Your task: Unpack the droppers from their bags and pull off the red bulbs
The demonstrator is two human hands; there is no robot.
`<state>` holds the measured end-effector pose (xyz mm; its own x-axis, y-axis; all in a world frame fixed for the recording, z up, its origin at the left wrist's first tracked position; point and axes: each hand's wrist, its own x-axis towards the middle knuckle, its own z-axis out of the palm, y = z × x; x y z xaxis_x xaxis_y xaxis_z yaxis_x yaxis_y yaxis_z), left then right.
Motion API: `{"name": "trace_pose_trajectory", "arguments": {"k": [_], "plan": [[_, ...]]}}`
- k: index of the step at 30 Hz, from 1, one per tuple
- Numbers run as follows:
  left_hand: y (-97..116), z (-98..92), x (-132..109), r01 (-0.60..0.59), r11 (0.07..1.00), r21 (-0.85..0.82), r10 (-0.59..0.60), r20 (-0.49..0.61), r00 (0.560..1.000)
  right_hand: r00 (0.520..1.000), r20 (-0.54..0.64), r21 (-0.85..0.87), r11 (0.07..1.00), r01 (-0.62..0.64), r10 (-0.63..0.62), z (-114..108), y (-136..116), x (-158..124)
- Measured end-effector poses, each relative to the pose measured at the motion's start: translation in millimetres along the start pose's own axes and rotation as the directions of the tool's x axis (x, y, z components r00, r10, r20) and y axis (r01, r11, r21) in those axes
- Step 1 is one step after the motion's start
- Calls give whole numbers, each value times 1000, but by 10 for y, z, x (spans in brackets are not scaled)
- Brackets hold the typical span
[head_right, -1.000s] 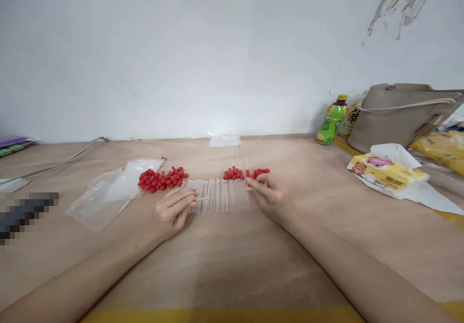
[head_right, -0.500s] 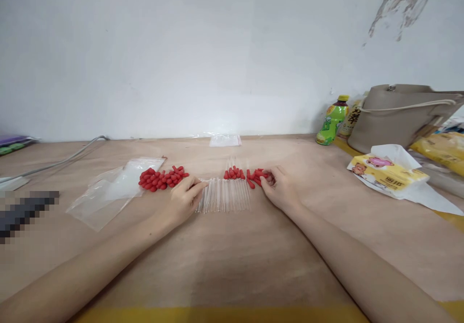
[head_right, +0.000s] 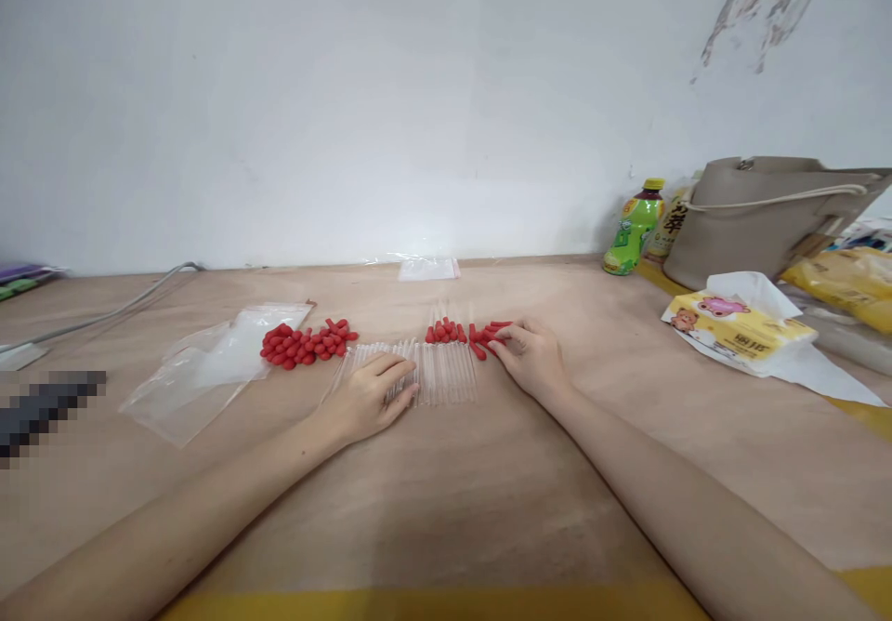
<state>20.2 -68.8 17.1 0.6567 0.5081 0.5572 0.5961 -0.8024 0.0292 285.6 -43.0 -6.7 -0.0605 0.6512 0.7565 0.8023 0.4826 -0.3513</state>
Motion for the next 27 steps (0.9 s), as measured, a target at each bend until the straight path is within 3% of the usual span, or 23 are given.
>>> {"name": "trace_pose_trajectory", "arguments": {"k": [12, 15, 17, 20, 24, 27], "plan": [[-30, -170, -277, -35, 994, -100, 24, -111, 994, 1000, -19, -38, 999, 1, -2, -12, -2, -10], [-30, -180, -303, 7, 989, -146, -24, -115, 993, 996, -24, -82, 993, -89, 87, -37, -44, 84], [-33, -173, -297, 28, 988, -154, -45, -114, 992, 975, 58, -164, 965, -202, 214, -49, -76, 231], [-44, -160, -285, 42, 988, -151, -60, -118, 991, 848, 284, -347, 872, -345, 448, -18, -115, 537], [-56, -164, -295, 33, 989, -142, -50, -119, 992, 720, 385, -432, 802, -413, 578, 158, -137, 875], [-53, -173, -301, 29, 990, -137, -44, -110, 993, 618, 444, -501, 752, -429, 649, 332, -138, 980]]}}
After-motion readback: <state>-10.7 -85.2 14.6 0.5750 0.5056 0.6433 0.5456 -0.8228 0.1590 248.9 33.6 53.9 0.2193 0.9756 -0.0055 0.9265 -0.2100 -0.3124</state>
